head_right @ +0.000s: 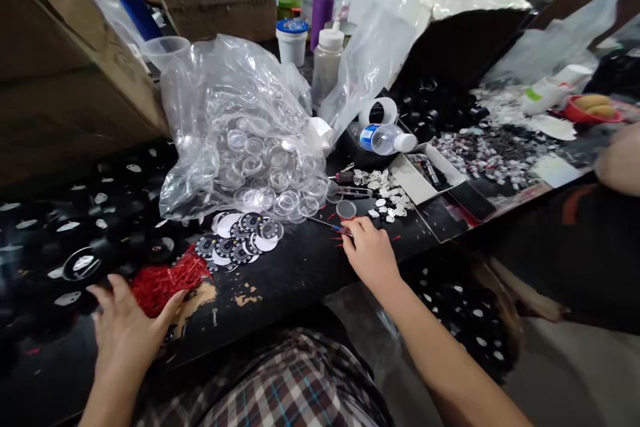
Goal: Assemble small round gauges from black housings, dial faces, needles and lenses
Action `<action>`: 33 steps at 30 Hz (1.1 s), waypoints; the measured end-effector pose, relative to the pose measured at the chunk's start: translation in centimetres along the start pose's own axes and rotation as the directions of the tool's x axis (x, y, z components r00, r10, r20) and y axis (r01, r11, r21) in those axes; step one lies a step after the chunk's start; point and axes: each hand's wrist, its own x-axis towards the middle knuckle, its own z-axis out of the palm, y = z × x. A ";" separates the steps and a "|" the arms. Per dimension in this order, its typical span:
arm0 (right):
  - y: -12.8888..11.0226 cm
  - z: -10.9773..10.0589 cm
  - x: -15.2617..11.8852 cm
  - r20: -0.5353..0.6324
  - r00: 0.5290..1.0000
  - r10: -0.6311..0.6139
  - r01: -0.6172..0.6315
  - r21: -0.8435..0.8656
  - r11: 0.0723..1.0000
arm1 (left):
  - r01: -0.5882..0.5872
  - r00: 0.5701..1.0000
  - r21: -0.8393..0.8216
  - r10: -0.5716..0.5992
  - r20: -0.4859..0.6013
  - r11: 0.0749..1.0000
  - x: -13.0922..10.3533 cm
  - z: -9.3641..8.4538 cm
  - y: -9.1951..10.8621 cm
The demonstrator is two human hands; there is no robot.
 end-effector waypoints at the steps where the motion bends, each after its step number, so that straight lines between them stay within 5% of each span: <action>1: 0.3 -0.1 0.0 0.005 1.000 0.001 -0.001 -0.006 1.000 | -0.009 1.000 -0.003 0.009 -0.003 1.000 0.1 0.1 0.6; 9: 0.5 -0.7 0.9 0.023 0.998 -0.065 0.065 0.022 0.998 | -0.009 1.000 -0.052 0.008 -0.022 0.999 0.6 0.2 2.5; 18: -4.0 -0.4 1.3 0.066 0.985 -0.161 0.153 0.114 0.982 | 0.017 1.000 -0.085 -0.018 -0.019 0.996 0.6 -0.1 2.2; 27: -1.1 0.4 5.6 0.024 0.992 -0.121 0.122 -0.075 0.990 | 0.027 1.000 -0.126 -0.027 0.004 0.992 0.5 -0.2 2.1; 33: -0.6 0.4 3.8 0.019 0.986 -0.165 0.166 -0.108 0.980 | 0.009 1.000 -0.134 -0.009 -0.002 0.991 0.6 -0.2 2.0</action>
